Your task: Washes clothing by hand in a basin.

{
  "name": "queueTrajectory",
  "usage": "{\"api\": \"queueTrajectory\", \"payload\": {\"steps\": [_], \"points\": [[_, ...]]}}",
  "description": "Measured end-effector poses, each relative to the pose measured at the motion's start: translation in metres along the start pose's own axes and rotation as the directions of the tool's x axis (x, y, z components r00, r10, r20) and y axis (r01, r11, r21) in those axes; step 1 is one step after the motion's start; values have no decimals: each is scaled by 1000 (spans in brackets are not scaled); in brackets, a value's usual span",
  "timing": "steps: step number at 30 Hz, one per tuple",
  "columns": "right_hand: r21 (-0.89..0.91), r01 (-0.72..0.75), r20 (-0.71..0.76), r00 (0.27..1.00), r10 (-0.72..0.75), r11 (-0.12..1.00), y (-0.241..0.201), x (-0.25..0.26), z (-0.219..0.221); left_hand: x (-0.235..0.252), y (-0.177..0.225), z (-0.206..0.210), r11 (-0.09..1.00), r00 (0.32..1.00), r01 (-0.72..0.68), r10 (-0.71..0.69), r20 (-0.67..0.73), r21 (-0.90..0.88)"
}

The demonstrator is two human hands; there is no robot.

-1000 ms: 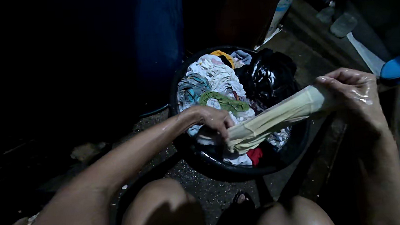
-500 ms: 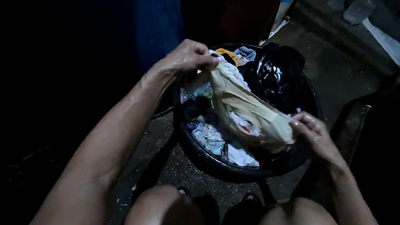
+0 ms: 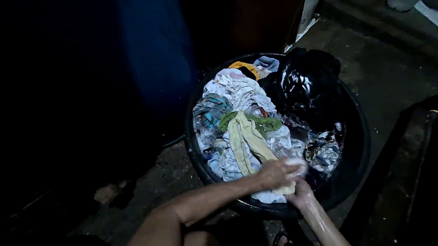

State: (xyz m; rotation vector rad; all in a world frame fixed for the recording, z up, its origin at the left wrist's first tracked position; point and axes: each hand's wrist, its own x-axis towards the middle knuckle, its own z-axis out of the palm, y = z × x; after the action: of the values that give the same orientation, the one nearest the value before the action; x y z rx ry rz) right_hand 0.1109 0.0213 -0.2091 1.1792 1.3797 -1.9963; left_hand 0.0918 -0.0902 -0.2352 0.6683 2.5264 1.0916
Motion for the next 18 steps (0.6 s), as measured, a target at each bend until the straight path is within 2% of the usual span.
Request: {"api": "queueTrajectory", "payload": {"steps": [2, 4, 6, 8, 9, 11, 13, 14, 16, 18], "points": [[67, 49, 60, 997, -53, 997, 7, 23, -15, 6, -66, -26, 977, 984, 155, -138, -116, 148], [100, 78, 104, 991, -89, 992, 15, 43, -29, 7, -129, -65, 889, 923, 350, -274, -269, 295], [81, 82, 134, 987, -93, 993, 16, 47, -30, 10, -147, -104, 786, 839, 525, -412, -355, 328], [55, 72, 154, 985, -79, 996, 18, 47, -32, 17, -120, -112, 740, 772, 618, -509, -380, 266], [39, 71, 158, 984, -77, 997, 18, 47, -33, 19, -96, -106, 760, 771, 611, -508, -385, 221], [11, 69, 150, 986, -70, 998, 18, 48, -31, 19, -35, -71, 885, 860, 440, -367, -355, 150], [45, 49, 100, 994, -53, 998, 20, 44, -31, 12, 15, -22, 967, 965, 247, -240, -108, 60], [78, 32, 74, 997, -37, 996, 20, 40, -32, 8, 23, -3, 978, 979, 205, -205, 18, 36], [134, -2, 72, 997, -7, 991, 16, 39, -35, 9, 0, 0, 966, 964, 245, -252, 90, 77], [155, 30, 98, 994, -45, 988, 15, 44, -36, 14, -52, -30, 918, 941, 332, -337, -17, 215]]}}
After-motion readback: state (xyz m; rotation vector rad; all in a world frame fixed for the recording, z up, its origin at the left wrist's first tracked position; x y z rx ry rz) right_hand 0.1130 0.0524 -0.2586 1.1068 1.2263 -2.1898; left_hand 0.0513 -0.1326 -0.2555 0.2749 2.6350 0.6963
